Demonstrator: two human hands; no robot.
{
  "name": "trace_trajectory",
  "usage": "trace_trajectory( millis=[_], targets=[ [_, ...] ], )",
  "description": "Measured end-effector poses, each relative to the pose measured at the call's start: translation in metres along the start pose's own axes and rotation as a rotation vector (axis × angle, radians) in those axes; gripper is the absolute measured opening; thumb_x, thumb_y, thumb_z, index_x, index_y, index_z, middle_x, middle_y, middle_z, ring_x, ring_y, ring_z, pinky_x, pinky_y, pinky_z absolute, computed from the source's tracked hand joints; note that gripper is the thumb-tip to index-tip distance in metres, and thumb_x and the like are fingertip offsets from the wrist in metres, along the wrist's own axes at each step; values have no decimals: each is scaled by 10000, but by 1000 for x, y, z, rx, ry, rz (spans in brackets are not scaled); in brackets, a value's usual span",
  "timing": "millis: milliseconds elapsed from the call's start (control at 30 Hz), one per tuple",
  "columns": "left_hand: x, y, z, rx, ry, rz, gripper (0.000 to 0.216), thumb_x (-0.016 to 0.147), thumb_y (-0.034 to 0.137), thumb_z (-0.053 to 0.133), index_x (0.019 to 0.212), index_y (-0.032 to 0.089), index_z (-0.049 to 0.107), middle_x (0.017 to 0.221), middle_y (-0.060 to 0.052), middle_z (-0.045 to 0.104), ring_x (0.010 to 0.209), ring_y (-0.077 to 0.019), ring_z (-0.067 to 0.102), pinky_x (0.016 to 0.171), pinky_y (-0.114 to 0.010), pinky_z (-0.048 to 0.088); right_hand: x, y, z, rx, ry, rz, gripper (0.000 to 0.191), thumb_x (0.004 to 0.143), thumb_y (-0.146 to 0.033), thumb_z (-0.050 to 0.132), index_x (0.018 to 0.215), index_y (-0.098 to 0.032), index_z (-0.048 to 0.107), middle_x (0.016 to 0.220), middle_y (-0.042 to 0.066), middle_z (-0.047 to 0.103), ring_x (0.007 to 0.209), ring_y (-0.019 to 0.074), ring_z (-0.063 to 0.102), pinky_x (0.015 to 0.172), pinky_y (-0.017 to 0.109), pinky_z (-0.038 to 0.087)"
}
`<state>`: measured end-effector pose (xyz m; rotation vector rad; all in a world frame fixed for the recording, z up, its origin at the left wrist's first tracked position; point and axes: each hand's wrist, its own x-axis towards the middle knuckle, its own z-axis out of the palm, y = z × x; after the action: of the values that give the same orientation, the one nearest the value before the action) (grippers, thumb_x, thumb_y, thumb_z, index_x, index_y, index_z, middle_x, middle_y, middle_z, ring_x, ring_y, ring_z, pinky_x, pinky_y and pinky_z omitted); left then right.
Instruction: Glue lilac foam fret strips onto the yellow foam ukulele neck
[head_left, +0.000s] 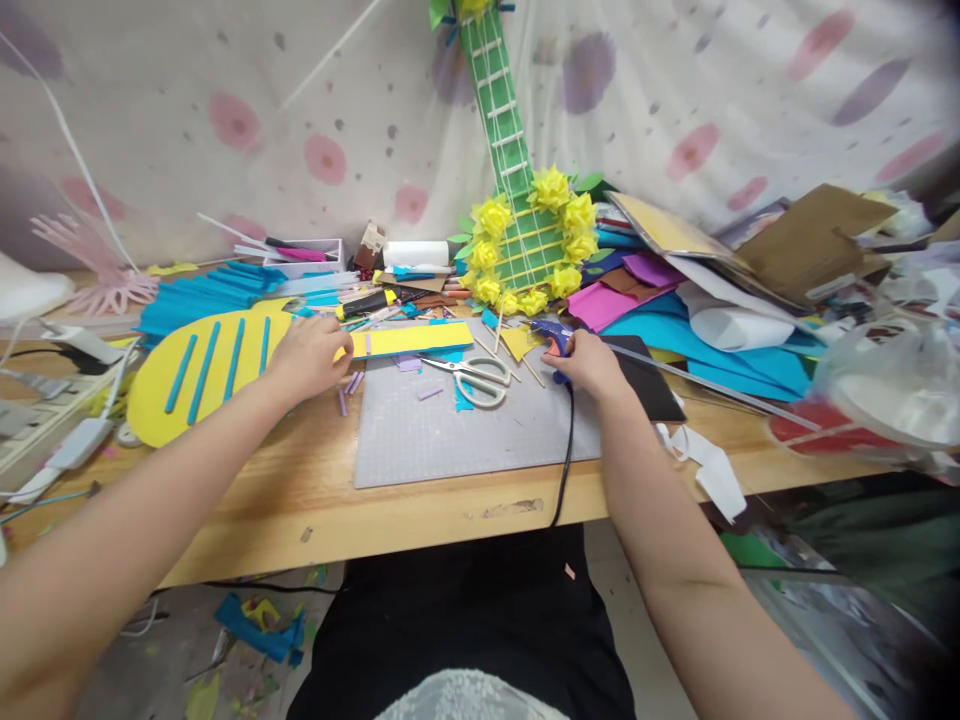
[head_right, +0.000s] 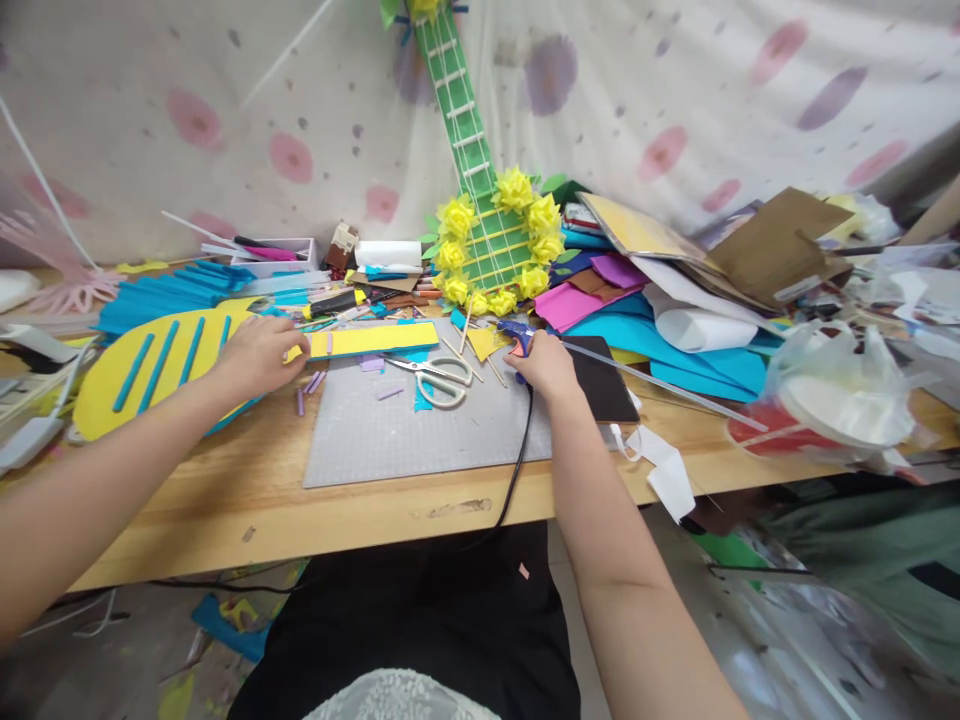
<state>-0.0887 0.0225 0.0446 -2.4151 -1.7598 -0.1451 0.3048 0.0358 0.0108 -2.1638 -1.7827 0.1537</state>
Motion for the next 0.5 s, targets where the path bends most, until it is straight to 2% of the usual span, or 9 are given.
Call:
trace_trajectory(
  millis=[67,133,300,400,500],
  targets=[
    [-7,15,0,67,-145,-54,260,752,325,441,709,172,646,852,-151,641,886,-320,590,783,-432,408,1,-3,5,-49,31,5,311,696,-403,590,864,-163,485,862,102,563,782,218,537,656,302,380],
    [-12,27,3,109,-251,-126,275,753,309,444,704,139,654,823,-185,653,816,-335,613,720,-428,419,1,-6,10,-88,71,20,329,735,-364,553,953,-129,475,962,157,549,877,257,541,705,328,393],
    [-9,38,12,109,-295,-283,208,696,229,496,715,114,667,780,-227,665,797,-344,630,640,-380,435,2,-9,16,-147,113,49,404,771,-297,513,1088,-65,418,1092,244,495,969,310,545,757,368,411],
    [-1,37,10,16,-387,-389,192,669,293,539,577,151,630,623,-179,650,740,-328,632,611,-362,442,2,-9,15,-184,55,63,422,748,-270,541,1090,-57,413,1063,250,516,962,314,559,759,370,419],
    [2,36,5,-74,-433,-423,272,654,370,563,462,178,562,486,-141,597,672,-314,621,596,-362,442,2,-9,12,-187,36,94,437,727,-275,565,1080,-70,408,1017,232,544,933,303,571,749,369,425]
  ],
)
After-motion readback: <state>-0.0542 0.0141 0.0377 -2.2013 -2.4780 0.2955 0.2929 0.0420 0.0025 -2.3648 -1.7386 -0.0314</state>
